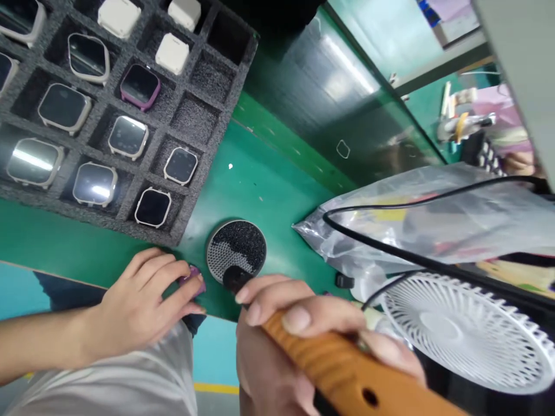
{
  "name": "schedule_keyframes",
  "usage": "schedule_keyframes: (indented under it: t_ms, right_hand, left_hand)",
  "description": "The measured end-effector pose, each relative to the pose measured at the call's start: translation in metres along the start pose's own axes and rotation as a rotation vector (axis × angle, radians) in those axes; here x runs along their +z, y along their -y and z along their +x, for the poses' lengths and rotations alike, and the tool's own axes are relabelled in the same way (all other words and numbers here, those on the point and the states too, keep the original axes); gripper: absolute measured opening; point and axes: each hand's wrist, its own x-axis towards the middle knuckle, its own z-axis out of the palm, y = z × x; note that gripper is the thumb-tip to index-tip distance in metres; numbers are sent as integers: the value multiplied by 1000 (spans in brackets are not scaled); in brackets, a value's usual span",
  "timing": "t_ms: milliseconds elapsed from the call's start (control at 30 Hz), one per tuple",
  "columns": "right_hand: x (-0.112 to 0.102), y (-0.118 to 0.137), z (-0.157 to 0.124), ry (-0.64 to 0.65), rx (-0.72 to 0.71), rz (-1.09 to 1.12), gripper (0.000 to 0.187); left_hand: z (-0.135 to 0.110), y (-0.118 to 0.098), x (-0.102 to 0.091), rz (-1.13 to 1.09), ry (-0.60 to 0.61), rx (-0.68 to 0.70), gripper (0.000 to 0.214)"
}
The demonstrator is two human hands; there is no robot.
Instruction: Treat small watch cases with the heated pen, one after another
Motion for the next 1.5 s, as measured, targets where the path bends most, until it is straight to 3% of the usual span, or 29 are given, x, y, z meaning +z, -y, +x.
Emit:
schedule_keyframes:
  t_ms: [167,333,733,1100,1233,1500]
  right_hand:
    - [15,-12,6,-192,-26,135,43]
    - [17,-17,6,-179,-20,134,45]
    - [1,-20,-2,-74,-56,97,63]
    - [1,-18,-3,-103,-53,94,57]
    - [-3,-18,-3,-106,-42,111,46]
    - [10,-16,0,-125,-36,100,47]
  left_hand:
    - [-5,4,1,-62,77,144,33]
    - [-4,2,5,-23,-10,23,21]
    - [-4,4,2,-78,19,54,36]
    - [-4,3,5,-66,16,38,31]
    - [-4,2,5,-78,9,34,29]
    - [-4,3,3,-85,26,34,30]
